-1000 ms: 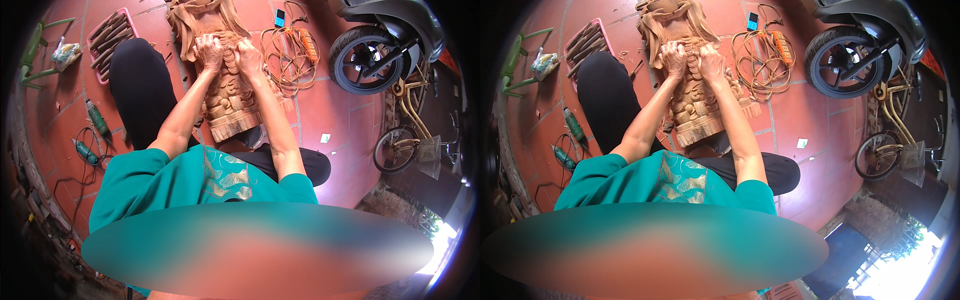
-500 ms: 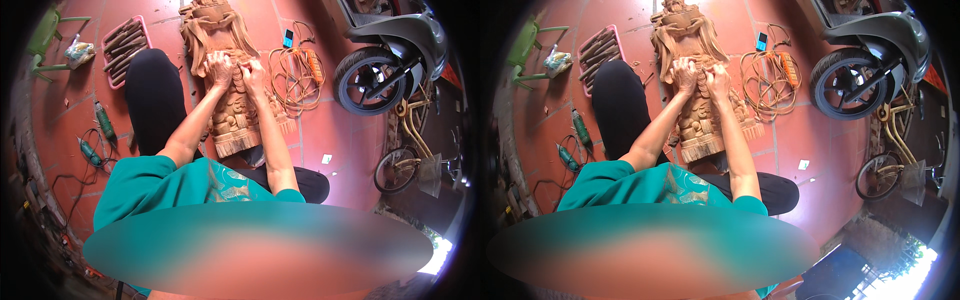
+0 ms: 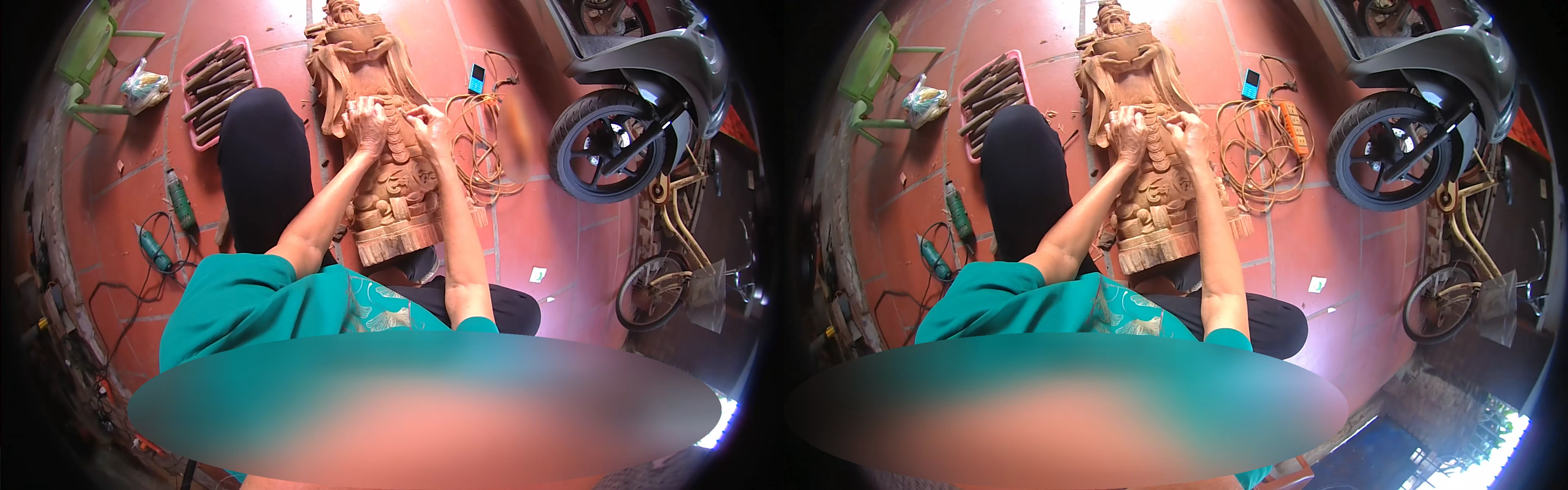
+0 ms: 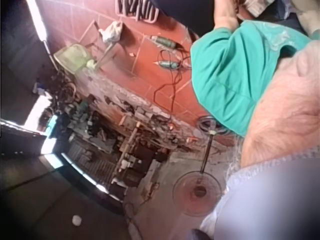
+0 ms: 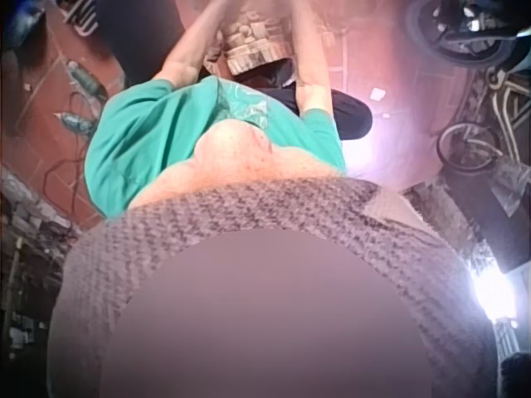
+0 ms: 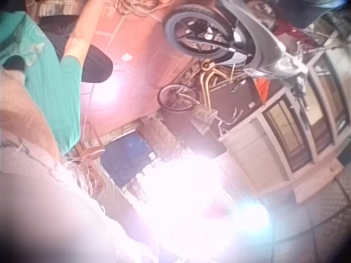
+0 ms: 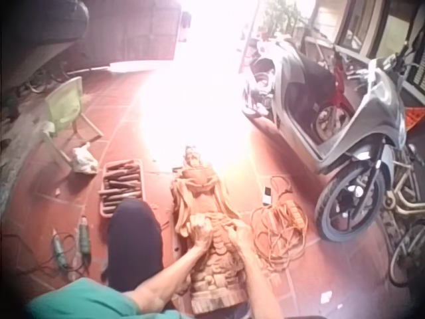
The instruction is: The person sits on the floor and carves a wooden relief sculpture using a small hand tool. They repeatedly scrape and refine the surface details of the carving, occasionally pausing to brush away wood shavings.
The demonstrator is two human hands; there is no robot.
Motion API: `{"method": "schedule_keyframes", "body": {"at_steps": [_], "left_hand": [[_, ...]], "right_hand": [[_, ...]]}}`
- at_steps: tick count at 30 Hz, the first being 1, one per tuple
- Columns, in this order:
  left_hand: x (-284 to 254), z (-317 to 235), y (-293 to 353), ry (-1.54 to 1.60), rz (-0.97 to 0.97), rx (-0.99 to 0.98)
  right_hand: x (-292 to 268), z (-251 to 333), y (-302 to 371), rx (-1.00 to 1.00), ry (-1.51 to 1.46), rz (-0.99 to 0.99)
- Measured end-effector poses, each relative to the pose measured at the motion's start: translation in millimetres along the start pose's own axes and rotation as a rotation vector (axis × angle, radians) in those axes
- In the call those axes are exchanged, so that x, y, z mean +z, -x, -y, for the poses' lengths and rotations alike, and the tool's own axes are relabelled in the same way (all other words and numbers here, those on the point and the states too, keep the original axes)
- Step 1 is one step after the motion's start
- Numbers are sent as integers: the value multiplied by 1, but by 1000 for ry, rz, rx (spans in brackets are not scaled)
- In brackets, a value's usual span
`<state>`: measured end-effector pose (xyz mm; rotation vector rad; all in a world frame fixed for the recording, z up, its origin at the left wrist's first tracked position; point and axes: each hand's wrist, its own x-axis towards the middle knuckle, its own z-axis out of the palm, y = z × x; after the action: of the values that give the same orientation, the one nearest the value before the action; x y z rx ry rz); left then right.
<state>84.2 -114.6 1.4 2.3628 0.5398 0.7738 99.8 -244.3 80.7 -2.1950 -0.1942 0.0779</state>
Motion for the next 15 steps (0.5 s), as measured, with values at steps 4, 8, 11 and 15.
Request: {"method": "schedule_keyframes", "body": {"at_steps": [4, 8, 11, 15], "left_hand": [[8, 4, 3, 55, 35, -1], [8, 7, 0, 58, 8, -5], [6, 5, 2, 5, 28, -5], [1, 1, 0, 69, 55, -33]], "right_hand": [[32, -14, 5, -267, 218, -165], [15, 3, 19, -137, 290, 88], [6, 1, 27, -229, 353, 124], [-10, -15, 16, 75, 187, 377]]}}
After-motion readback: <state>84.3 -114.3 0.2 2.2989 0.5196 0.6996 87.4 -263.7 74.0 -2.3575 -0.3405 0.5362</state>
